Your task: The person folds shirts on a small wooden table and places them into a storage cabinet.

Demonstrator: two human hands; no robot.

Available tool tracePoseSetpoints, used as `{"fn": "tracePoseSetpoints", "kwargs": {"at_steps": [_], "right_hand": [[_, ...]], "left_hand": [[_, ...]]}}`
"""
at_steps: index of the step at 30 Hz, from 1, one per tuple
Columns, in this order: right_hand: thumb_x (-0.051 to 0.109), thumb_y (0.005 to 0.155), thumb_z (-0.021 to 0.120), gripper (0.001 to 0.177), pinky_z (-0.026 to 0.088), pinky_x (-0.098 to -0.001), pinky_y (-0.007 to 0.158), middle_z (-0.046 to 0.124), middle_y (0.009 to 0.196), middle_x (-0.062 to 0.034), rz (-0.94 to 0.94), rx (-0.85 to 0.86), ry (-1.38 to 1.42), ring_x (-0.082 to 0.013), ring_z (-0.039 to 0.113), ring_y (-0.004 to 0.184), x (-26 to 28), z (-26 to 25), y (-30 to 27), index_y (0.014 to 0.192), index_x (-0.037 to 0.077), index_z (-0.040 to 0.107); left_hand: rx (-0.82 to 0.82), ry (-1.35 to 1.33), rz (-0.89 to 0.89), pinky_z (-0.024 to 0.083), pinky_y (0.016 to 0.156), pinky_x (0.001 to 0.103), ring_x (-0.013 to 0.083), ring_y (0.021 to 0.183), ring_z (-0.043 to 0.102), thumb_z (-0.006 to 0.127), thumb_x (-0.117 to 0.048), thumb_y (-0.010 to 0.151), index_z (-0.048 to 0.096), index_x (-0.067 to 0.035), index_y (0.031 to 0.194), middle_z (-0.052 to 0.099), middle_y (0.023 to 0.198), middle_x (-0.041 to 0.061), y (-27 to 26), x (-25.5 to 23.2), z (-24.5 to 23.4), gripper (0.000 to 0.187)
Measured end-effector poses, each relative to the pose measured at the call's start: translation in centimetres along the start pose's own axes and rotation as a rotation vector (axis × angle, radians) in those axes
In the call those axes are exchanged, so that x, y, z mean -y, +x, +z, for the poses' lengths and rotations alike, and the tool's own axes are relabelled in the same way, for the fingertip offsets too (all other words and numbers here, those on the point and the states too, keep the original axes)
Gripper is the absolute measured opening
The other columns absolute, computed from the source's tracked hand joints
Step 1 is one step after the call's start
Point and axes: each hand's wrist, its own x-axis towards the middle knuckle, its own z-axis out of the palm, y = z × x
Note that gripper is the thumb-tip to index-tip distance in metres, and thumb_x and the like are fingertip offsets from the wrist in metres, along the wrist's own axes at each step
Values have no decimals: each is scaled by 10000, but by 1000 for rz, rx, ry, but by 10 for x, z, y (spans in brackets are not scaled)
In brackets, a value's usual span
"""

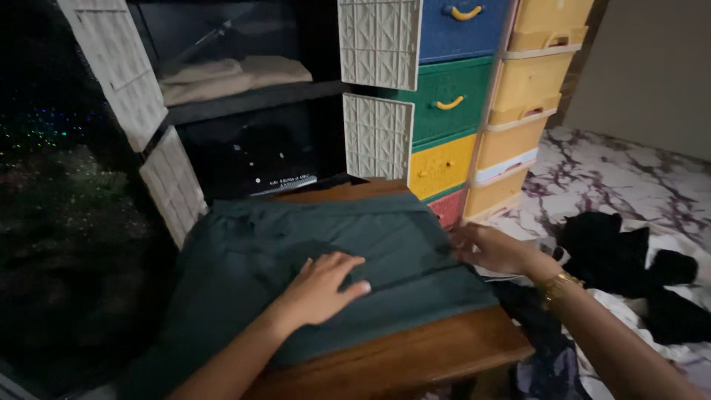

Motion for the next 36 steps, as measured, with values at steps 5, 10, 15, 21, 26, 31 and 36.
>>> {"fn": "tracePoseSetpoints", "kwargs": {"at_steps": [5, 10, 15, 21, 26, 31, 36], "right_hand": [[267, 883, 705, 345, 502, -437, 974, 640, 1179, -162, -231, -167, -172, -374, 592, 1197, -1, 35, 104, 1175, 92, 650], [253, 822, 718, 636, 449, -557, 1033, 488, 1381, -223, 13, -204, -292, -441, 504, 1272, 33, 71, 201, 1400, 111, 492], [363, 878, 698, 593, 367, -676, 1054, 468, 1471, -134, 309, -212, -357, -398, 413, 1390, 56, 100, 221, 1399, 143, 522], [358, 853, 675, 577, 399, -632, 1057, 534, 1435, -74, 243, -382, -365, -325, 474, 1374, 58, 99, 205, 1395, 193, 562], [361, 797, 739, 641, 376, -641, 985, 503, 1381, -208, -85, -454, -410, -410, 449, 1311, 96, 98, 201, 1342, 97, 531], [317, 877, 687, 487, 388, -603, 1084, 566, 1347, -108, -207, -162, -328, -326, 514, 1337, 176, 117, 200, 1335, 220, 553], [297, 867, 721, 517, 412, -618, 1031, 522, 1406, -132, -130, -135, -252, -358, 473, 1324, 208, 134, 226, 1359, 255, 570]], "left_hand": [[-290, 143, -311, 390, 1178, 519, 294, 1390, 500, 601, -485, 966, 602, -218, 1371, 548, 1460, 67, 34, 64, -34, 485], [-220, 187, -560, 346, 1154, 572, 390, 1456, 341, 688, -471, 880, 359, -217, 1559, 349, 1585, 148, 77, 173, -83, 796], [-203, 97, -761, 337, 1179, 569, 436, 1428, 411, 641, -488, 910, 451, -134, 1508, 383, 1580, 228, 101, 262, -78, 720], [-553, 143, -768, 351, 1116, 626, 442, 1368, 444, 556, -427, 952, 666, -226, 1306, 526, 1447, 215, 76, 256, -35, 422], [-615, -9, -631, 457, 1099, 583, 397, 1310, 572, 553, -309, 902, 695, -263, 1333, 671, 1394, 133, 71, 261, -54, 456], [-167, 84, -737, 356, 1145, 637, 304, 1381, 536, 749, -341, 737, 617, -309, 1374, 588, 1472, 59, 63, 232, -85, 650], [-344, 145, -661, 358, 1111, 658, 322, 1329, 548, 755, -322, 783, 690, -325, 1280, 609, 1402, 76, 60, 228, -73, 502]]}}
